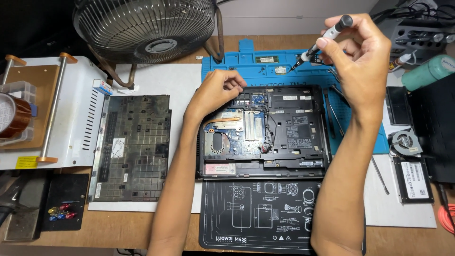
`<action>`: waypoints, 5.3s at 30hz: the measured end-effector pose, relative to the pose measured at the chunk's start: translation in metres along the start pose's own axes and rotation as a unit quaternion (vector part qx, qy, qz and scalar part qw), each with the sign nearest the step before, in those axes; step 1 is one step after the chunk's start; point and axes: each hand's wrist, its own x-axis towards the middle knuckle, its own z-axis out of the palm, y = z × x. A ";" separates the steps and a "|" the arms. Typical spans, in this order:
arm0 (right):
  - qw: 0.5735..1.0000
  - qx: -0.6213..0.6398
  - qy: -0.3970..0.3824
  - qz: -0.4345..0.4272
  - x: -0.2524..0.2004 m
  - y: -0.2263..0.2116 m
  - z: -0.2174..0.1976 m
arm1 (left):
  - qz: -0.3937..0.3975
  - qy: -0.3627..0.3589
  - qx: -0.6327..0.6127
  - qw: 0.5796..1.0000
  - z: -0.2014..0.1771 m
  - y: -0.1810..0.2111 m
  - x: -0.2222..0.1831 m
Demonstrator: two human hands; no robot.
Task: The person uses a screwdriver to remove several screws from the back of a disassembled laptop. They then lift the laptop, open the screen, and place it back down on the workbench.
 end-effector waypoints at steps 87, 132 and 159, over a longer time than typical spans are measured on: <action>0.993 -0.018 -0.101 -0.058 -0.001 -0.040 0.072 | 0.110 0.014 -0.003 0.994 -0.029 0.036 -0.018; 0.981 -0.053 -0.164 -0.095 -0.004 -0.037 0.101 | 0.063 0.060 -0.152 0.985 -0.005 -0.015 0.004; 0.979 -0.051 -0.172 -0.103 -0.007 -0.037 0.107 | 0.019 0.176 -0.023 0.984 0.001 -0.017 0.006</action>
